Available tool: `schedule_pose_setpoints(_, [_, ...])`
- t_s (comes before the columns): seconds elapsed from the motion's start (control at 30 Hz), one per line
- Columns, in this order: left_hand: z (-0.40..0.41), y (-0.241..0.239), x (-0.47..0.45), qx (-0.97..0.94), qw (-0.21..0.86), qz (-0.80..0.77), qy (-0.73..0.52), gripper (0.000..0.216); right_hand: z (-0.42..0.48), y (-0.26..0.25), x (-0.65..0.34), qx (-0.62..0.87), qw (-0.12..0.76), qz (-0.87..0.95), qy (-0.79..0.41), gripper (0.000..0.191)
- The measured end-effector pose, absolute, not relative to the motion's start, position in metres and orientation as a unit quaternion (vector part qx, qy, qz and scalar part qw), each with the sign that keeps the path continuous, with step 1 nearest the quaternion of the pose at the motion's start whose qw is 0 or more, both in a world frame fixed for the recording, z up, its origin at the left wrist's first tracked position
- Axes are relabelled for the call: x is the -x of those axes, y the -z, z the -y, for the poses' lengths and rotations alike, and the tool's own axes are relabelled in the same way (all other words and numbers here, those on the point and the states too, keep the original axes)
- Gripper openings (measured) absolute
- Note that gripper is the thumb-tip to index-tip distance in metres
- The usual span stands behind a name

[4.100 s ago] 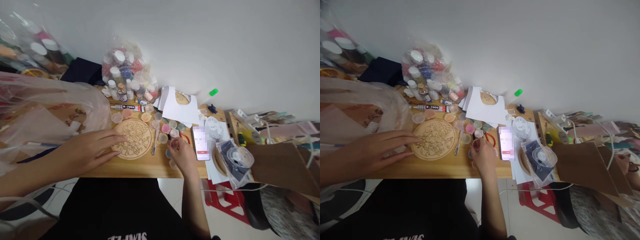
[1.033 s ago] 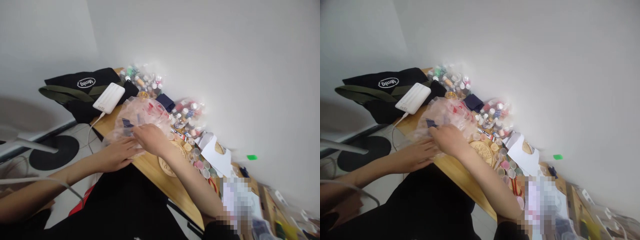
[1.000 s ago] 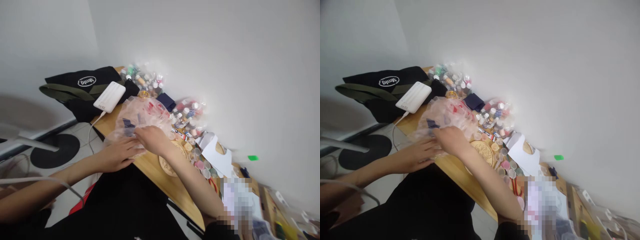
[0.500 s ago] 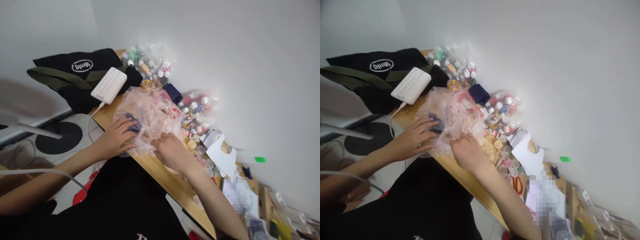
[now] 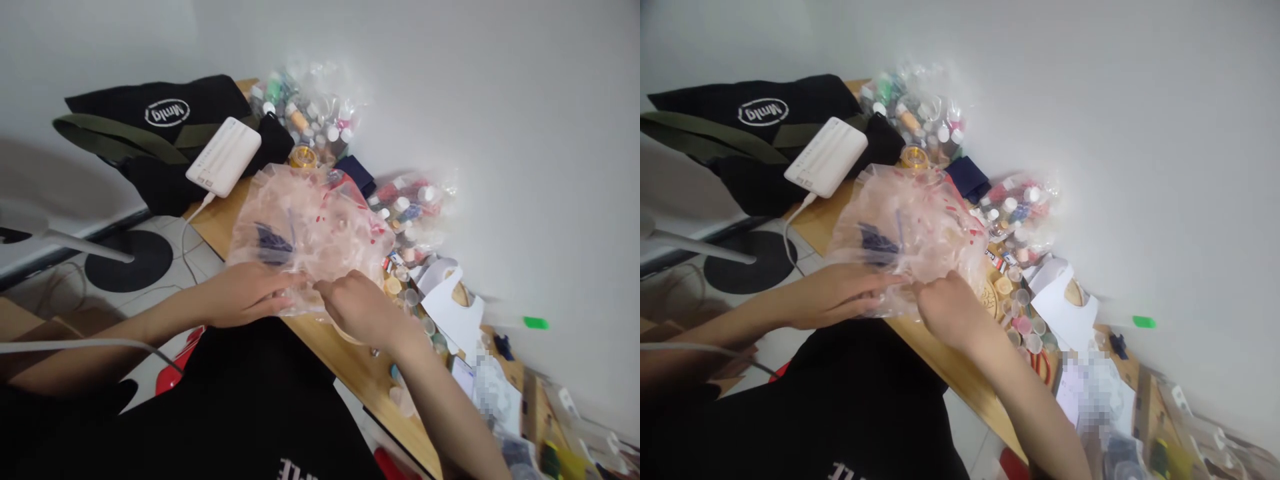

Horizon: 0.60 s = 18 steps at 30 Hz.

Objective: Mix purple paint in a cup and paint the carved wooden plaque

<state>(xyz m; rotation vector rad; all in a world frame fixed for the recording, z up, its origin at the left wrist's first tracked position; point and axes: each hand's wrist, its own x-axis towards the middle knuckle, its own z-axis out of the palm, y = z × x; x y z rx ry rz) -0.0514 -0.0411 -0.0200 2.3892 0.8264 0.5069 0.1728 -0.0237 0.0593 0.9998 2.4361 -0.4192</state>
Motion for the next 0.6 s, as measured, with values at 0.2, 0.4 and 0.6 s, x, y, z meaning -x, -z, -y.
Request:
schedule_pose_setpoints(0.2, [0.037,0.037,0.036,-0.916,0.161,-0.357,-0.082,0.036,0.018,-0.034,-0.155,-0.394,0.279,-0.869,0.110,0.024])
schedule_pose_setpoints(0.4, [0.037,0.030,0.046,-0.901,0.079,-0.402,-0.143,0.041,0.009,-0.038,-0.162,-0.467,0.195,-0.855,0.112,0.019])
schedule_pose_setpoints(0.6, [0.038,0.004,0.047,-0.881,0.005,-0.425,-0.208,0.040,-0.001,-0.079,-0.197,-0.457,-0.130,-0.821,0.316,0.008])
